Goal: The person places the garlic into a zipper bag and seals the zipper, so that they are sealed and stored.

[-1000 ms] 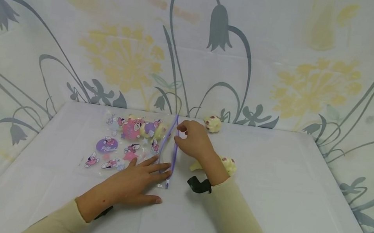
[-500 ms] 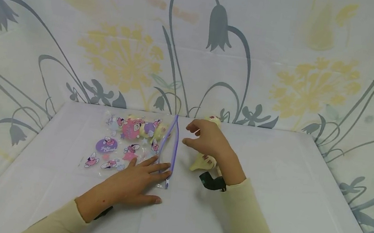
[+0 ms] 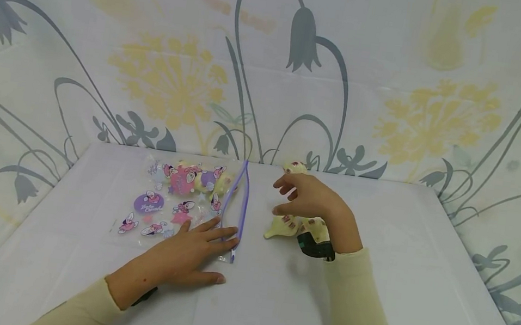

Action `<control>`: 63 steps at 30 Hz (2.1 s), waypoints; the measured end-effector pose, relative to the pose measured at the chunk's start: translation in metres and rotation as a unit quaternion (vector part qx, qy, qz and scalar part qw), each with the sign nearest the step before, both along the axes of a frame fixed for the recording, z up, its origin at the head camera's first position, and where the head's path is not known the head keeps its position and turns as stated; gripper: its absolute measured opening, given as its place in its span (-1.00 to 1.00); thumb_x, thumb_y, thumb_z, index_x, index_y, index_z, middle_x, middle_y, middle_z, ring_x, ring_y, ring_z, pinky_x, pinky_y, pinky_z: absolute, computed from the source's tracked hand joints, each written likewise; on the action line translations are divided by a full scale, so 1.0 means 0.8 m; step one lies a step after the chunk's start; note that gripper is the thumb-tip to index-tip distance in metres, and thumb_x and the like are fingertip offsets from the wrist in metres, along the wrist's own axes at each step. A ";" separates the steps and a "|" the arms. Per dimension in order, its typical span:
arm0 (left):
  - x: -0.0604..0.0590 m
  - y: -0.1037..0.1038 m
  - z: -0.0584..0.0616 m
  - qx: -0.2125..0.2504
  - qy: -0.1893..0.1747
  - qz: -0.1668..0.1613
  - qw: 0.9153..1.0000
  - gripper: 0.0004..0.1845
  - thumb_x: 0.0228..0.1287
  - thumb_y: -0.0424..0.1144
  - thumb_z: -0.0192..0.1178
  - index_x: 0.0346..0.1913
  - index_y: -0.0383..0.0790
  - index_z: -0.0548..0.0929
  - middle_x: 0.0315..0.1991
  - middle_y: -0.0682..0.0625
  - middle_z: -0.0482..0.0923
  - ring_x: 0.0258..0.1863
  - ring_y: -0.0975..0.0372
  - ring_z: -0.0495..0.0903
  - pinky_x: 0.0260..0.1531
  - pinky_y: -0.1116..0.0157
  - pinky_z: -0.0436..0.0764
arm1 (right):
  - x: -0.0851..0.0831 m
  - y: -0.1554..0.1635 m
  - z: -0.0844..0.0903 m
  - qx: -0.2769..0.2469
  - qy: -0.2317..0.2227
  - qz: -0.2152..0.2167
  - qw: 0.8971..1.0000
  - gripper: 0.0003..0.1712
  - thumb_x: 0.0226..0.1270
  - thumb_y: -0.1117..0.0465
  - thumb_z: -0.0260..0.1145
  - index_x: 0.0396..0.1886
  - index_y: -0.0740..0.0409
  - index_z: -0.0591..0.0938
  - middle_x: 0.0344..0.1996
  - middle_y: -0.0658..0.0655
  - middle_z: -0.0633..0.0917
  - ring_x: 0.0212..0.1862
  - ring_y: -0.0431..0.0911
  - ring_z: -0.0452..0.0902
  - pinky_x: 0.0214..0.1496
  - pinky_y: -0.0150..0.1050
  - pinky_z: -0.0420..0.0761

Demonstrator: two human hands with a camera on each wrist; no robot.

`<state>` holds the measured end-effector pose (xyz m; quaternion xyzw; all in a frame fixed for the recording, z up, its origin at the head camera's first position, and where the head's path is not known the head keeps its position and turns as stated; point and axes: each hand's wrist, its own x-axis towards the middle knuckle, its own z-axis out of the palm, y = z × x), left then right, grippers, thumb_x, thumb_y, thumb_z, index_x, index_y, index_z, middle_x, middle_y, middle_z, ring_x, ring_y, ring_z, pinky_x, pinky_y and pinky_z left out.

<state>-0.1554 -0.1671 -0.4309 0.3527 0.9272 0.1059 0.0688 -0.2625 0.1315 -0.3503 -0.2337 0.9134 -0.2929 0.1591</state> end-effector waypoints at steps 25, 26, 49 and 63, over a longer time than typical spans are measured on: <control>-0.002 0.000 -0.004 -0.003 -0.007 0.002 1.000 -0.14 0.37 0.32 0.32 0.63 0.09 0.38 0.66 0.09 0.24 0.66 -0.15 0.10 0.29 -0.61 0.16 | -0.017 0.028 -0.025 0.052 -0.108 0.053 0.991 -0.43 0.13 0.21 0.59 0.19 0.06 0.73 0.09 0.12 0.73 0.19 0.05 0.60 0.18 -0.04 0.61; -0.003 0.000 -0.004 -0.004 -0.008 0.002 1.000 -0.14 0.37 0.32 0.32 0.63 0.10 0.38 0.66 0.09 0.24 0.67 -0.15 0.10 0.29 -0.61 0.16 | -0.017 0.027 -0.025 0.053 -0.107 0.052 0.992 -0.44 0.12 0.21 0.60 0.18 0.05 0.73 0.08 0.10 0.73 0.18 0.04 0.60 0.18 -0.04 0.61; -0.001 0.000 -0.002 -0.001 -0.003 0.004 1.000 -0.14 0.36 0.30 0.34 0.62 0.09 0.38 0.65 0.08 0.25 0.66 -0.14 0.11 0.30 -0.60 0.16 | -0.016 0.023 -0.029 0.012 -0.096 0.066 0.993 -0.53 0.11 0.28 0.54 0.06 0.13 0.69 -0.04 0.08 0.70 0.05 -0.02 0.55 0.18 -0.10 0.56; -0.002 -0.002 -0.003 0.001 -0.002 -0.002 1.000 -0.15 0.38 0.31 0.32 0.63 0.08 0.38 0.66 0.09 0.23 0.67 -0.14 0.09 0.30 -0.61 0.16 | -0.019 0.015 -0.030 -0.031 -0.031 0.074 0.996 -0.52 0.18 0.22 0.51 0.13 0.11 0.69 0.03 0.04 0.72 0.16 -0.02 0.59 0.33 -0.01 0.54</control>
